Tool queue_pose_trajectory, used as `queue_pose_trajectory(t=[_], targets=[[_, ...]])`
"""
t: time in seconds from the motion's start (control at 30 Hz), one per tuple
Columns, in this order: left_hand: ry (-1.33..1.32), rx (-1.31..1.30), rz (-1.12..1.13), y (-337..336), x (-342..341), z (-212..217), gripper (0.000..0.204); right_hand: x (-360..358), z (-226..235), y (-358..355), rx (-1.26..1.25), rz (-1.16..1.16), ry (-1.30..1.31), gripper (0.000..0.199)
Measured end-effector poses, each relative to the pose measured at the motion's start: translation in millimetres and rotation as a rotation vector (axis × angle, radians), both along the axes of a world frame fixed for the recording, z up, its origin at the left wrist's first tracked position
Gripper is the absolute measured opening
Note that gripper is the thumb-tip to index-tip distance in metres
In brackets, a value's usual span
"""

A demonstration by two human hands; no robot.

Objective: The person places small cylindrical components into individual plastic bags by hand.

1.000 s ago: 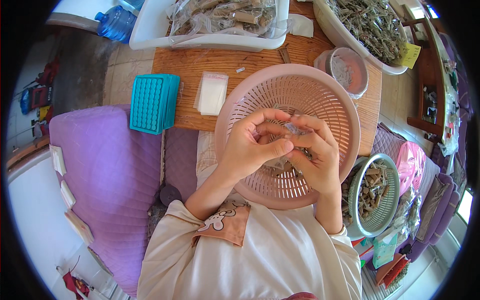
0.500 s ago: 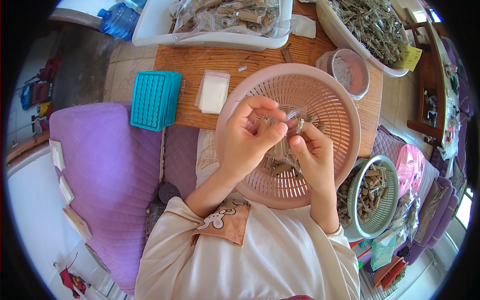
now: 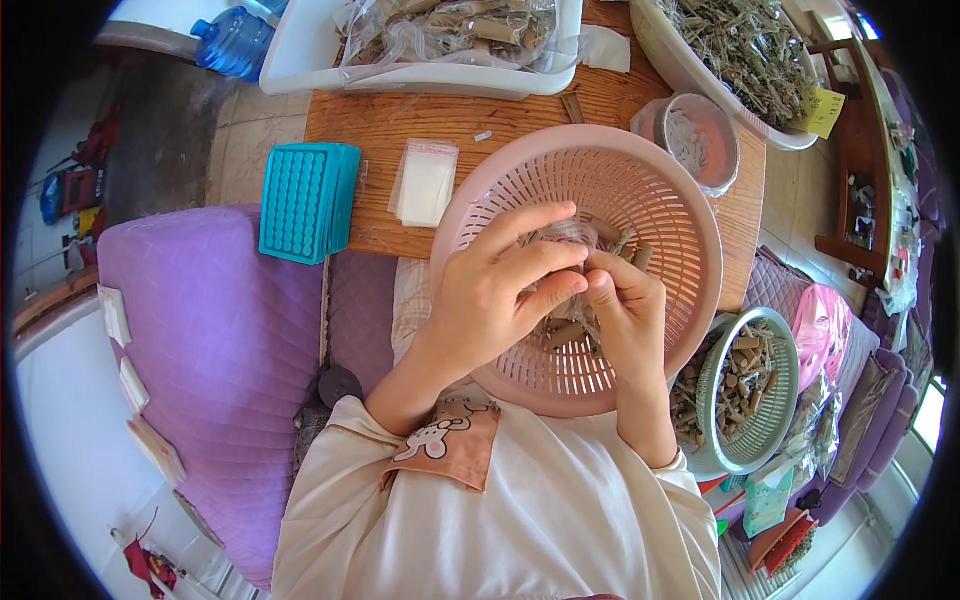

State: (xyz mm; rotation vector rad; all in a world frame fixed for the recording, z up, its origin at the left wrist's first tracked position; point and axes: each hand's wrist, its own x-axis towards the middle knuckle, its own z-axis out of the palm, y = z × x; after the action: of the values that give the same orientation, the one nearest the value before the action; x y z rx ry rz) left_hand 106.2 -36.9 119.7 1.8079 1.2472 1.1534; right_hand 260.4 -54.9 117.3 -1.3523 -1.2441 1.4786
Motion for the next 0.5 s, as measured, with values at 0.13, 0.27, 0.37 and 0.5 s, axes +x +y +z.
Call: queue_pose_trajectory(t=[0.13, 0.27, 0.37, 0.5], targets=[[0.059, 0.026, -0.003, 1.4, -0.4, 3.6, 0.02, -3.9, -0.1, 1.2, -0.03, -0.009, 0.044, 0.026], [0.101, 0.25, 0.102, 1.1, 1.9, -6.2, 0.019, -11.6, -0.6, 3.7, 0.005, -0.052, 0.099, 0.024], [0.179, 0.253, 0.126, 1.6, 3.5, -4.4, 0.02, -12.2, 1.7, 5.1, 0.111, 0.017, -0.109, 0.025], [0.258, 0.172, 0.107, 1.6, 1.7, -8.5, 0.018, -12.9, 4.5, 5.6, 0.337, 0.108, -0.536, 0.025]])
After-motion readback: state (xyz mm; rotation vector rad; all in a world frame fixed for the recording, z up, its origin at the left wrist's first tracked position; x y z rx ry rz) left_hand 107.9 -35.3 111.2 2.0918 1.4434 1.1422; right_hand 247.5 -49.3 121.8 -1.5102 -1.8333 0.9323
